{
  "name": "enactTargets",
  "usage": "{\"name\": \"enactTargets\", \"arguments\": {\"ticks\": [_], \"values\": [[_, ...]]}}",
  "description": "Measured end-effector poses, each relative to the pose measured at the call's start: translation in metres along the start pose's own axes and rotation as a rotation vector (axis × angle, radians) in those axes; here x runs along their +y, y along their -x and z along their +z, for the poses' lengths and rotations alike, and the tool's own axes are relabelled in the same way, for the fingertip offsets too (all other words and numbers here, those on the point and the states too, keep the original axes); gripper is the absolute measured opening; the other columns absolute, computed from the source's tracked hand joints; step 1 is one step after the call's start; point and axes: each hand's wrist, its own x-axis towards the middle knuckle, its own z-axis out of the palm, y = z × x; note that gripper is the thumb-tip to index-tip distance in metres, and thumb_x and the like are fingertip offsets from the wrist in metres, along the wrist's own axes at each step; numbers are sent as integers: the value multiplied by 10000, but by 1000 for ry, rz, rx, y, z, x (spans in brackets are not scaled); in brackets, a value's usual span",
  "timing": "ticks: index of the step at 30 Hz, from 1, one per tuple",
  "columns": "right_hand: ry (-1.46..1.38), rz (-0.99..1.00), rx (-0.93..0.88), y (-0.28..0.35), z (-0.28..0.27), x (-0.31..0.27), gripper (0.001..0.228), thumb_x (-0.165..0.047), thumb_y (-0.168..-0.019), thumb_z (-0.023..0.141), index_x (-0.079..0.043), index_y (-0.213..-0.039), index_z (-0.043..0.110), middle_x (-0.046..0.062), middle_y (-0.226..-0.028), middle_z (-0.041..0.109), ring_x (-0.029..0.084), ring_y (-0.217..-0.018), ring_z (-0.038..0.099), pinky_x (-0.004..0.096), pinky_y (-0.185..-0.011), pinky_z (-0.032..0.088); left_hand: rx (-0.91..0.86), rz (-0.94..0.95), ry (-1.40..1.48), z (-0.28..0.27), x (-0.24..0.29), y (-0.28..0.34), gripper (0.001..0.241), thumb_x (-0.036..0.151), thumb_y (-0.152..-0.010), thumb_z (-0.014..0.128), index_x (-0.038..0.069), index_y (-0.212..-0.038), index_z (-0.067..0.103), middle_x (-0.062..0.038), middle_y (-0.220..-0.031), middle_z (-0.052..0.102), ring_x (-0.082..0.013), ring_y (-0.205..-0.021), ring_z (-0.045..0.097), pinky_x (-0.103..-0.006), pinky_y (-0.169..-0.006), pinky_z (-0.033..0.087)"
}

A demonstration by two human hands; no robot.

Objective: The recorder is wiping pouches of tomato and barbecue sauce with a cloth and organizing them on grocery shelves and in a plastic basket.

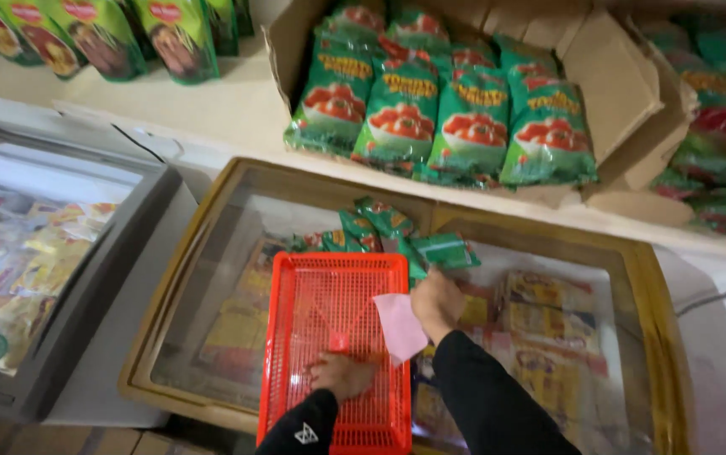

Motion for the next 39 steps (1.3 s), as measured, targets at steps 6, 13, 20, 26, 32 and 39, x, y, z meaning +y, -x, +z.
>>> {"name": "enactTargets", "arguments": {"ticks": [6,13,20,26,32,39], "values": [[92,-22,-192,50,-54,-27,343,-177,-954,583,4,-1236,657,248,-1169,755,394,-1180,704,544,-1039,523,-152,121,208,-31,-8,20,1420,792,-771,674,-145,-1565,-39,-458,-1562,129,-542,-1386,392,-554,-1147,403],[195,-163,117,81,-68,-19,354,-127,-1016,382,11,-1164,673,223,-921,783,389,-916,780,539,-837,598,-265,224,68,-49,-9,25,1003,807,-852,476,255,-1646,210,-238,-1709,39,-488,-1548,146,-601,-1270,83],[168,-229,194,131,-143,-42,256,-211,-845,612,-85,-1058,677,192,-805,766,418,-781,773,563,-711,610,-493,372,930,-85,23,107,777,638,-985,339,139,-1571,447,-137,-1612,453,-390,-1482,405,-506,-1224,308],[-22,-400,30,169,-162,-53,241,-318,-860,643,-190,-1064,641,105,-759,749,342,-703,728,489,-637,547,-1001,500,1704,-116,62,116,485,529,-915,619,99,-1135,647,-106,-1039,725,-263,-888,682,-423,-819,559],[-414,-262,-31,199,-201,-65,242,-327,-821,759,-192,-1016,806,-21,-740,793,132,-556,648,287,-531,512,-1061,734,1558,-141,49,110,382,97,-882,485,-62,-1207,610,-201,-1224,674,-288,-1089,629,-372,-1011,470],[-673,-448,-461,203,-203,-30,635,-187,-853,761,-143,-1475,636,-44,-550,556,104,-436,434,279,-479,260,-974,630,1671,-156,46,109,275,91,-817,548,-47,-1046,613,-206,-1013,679,-280,-853,617,-380,-850,516]]}}
